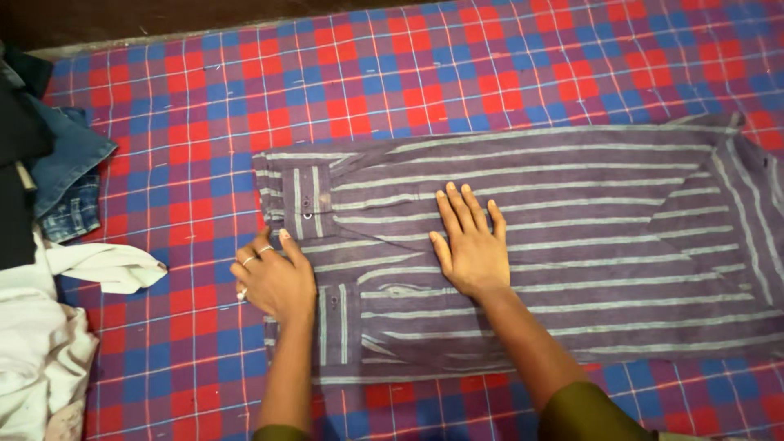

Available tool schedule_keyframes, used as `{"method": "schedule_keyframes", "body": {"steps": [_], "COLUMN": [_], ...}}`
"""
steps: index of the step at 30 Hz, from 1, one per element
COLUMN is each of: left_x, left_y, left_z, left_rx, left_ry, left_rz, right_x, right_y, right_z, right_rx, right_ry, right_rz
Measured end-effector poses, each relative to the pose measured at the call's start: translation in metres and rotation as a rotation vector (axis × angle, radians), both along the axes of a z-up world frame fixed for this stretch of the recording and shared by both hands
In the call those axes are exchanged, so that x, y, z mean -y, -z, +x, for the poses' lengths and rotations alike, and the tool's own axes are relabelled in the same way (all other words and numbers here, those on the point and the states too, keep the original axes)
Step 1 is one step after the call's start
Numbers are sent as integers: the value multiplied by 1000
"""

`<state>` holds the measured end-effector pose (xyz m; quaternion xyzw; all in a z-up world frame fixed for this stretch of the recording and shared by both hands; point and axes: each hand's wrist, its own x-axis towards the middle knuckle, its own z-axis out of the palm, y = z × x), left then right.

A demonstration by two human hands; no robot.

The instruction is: The person spreads a striped long-sleeved shirt on a flat surface, smooths it with their hands, and folds the sleeves and body into a rectangle.

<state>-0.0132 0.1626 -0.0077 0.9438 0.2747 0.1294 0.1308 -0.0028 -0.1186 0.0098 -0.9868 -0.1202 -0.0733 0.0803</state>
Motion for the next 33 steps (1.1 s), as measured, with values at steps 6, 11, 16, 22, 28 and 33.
{"method": "schedule_keyframes", "body": {"steps": [6, 11, 16, 22, 28, 33], "left_x": [-9, -9, 6, 21, 8, 15], "left_y": [0, 7, -3, -12, 0, -16], "left_z": [35, 29, 11, -3, 1, 6], "left_rx": [-227, -95, -17, -81, 23, 224], "left_ry": [-310, -163, -38, 93, 97, 77], "left_rz": [-354, -243, -87, 69, -97, -419], "right_x": [1, 1, 1, 1, 2, 9], "right_y": [4, 1, 2, 0, 4, 3], "right_z": [0, 0, 0, 0, -3, -4], "right_rx": [-24, -23, -29, -19, 8, -1], "right_ry": [2, 7, 4, 6, -4, -55], "right_rz": [0, 12, 17, 26, 45, 135]}}
